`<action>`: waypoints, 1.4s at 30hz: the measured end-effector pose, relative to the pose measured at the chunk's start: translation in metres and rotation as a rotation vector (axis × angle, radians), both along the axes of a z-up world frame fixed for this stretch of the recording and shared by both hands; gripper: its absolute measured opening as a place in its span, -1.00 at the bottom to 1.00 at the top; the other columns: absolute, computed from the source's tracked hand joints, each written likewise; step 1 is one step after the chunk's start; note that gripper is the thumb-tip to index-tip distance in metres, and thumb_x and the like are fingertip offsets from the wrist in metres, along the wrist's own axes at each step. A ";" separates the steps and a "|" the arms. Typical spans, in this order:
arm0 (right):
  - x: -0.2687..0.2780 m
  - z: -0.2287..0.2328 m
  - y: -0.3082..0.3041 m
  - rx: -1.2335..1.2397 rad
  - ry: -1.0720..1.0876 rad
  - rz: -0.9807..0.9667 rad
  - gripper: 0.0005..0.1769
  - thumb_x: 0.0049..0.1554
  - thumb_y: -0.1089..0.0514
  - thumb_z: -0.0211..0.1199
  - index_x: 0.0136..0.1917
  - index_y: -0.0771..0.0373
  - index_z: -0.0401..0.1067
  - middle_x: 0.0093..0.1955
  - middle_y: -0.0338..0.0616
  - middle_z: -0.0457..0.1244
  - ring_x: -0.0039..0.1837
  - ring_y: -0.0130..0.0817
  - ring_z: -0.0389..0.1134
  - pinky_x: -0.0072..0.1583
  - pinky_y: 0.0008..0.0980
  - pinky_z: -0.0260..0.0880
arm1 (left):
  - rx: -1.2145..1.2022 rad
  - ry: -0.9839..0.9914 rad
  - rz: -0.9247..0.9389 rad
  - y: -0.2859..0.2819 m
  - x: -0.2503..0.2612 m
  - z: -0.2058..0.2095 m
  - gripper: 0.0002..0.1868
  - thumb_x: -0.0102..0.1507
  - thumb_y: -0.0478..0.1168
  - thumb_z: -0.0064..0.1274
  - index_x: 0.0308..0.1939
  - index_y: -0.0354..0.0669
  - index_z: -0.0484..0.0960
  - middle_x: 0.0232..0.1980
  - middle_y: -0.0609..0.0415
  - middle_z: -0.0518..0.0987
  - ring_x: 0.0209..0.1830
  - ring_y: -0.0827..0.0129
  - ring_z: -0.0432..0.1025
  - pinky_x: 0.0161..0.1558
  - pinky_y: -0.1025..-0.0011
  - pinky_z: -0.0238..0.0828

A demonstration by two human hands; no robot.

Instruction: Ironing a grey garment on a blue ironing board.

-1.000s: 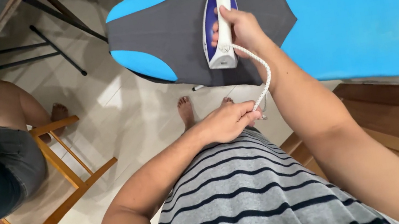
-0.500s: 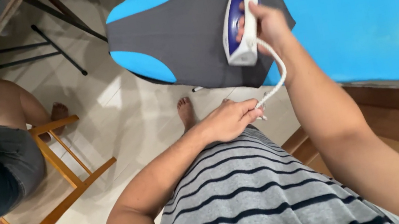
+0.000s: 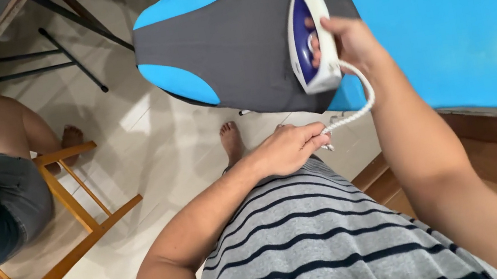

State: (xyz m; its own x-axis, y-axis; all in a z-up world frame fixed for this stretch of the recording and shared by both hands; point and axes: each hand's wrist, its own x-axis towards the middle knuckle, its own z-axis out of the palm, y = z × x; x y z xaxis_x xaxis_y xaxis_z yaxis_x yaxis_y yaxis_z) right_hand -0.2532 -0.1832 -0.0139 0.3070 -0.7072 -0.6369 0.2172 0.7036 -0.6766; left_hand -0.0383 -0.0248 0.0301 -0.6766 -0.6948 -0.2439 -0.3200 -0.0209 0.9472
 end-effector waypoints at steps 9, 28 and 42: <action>-0.005 -0.017 -0.027 -0.045 -0.008 -0.140 -0.59 0.42 -0.01 0.00 0.32 0.34 0.37 -0.16 -0.10 0.31 -0.20 -0.25 0.39 -0.04 -0.18 0.55 | 0.030 -0.133 -0.036 -0.007 -0.005 0.015 -0.65 0.43 0.11 -0.24 -0.09 0.05 0.56 -0.39 0.01 0.63 -0.24 0.08 0.58 -0.15 -0.03 0.35; 0.000 -0.019 0.061 -0.014 -0.107 -0.158 -0.61 0.35 0.03 0.00 0.31 0.32 0.33 -0.19 -0.06 0.30 -0.23 -0.18 0.38 -0.10 -0.11 0.50 | -0.086 0.017 -0.085 -0.002 0.000 -0.004 -0.67 0.44 0.06 -0.21 -0.12 -0.02 0.56 -0.36 0.02 0.65 -0.25 0.05 0.55 0.07 0.04 0.33; -0.026 -0.031 0.061 -0.030 -0.126 -0.316 -0.62 0.38 0.02 -0.05 0.31 0.30 0.31 -0.19 -0.04 0.29 -0.22 -0.17 0.37 -0.10 -0.10 0.48 | -0.067 -0.037 -0.155 -0.001 -0.005 -0.011 -0.66 0.44 0.05 -0.23 -0.07 0.00 0.60 -0.28 -0.04 0.67 -0.12 -0.04 0.52 0.29 -0.10 0.11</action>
State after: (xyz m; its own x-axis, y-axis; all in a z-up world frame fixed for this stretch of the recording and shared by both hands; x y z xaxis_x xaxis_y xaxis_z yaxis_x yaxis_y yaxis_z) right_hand -0.2794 -0.1219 -0.0453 0.1450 -0.7976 -0.5855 0.5045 0.5687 -0.6497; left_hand -0.0433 -0.0257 0.0189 -0.7686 -0.5981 -0.2271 -0.3488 0.0941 0.9325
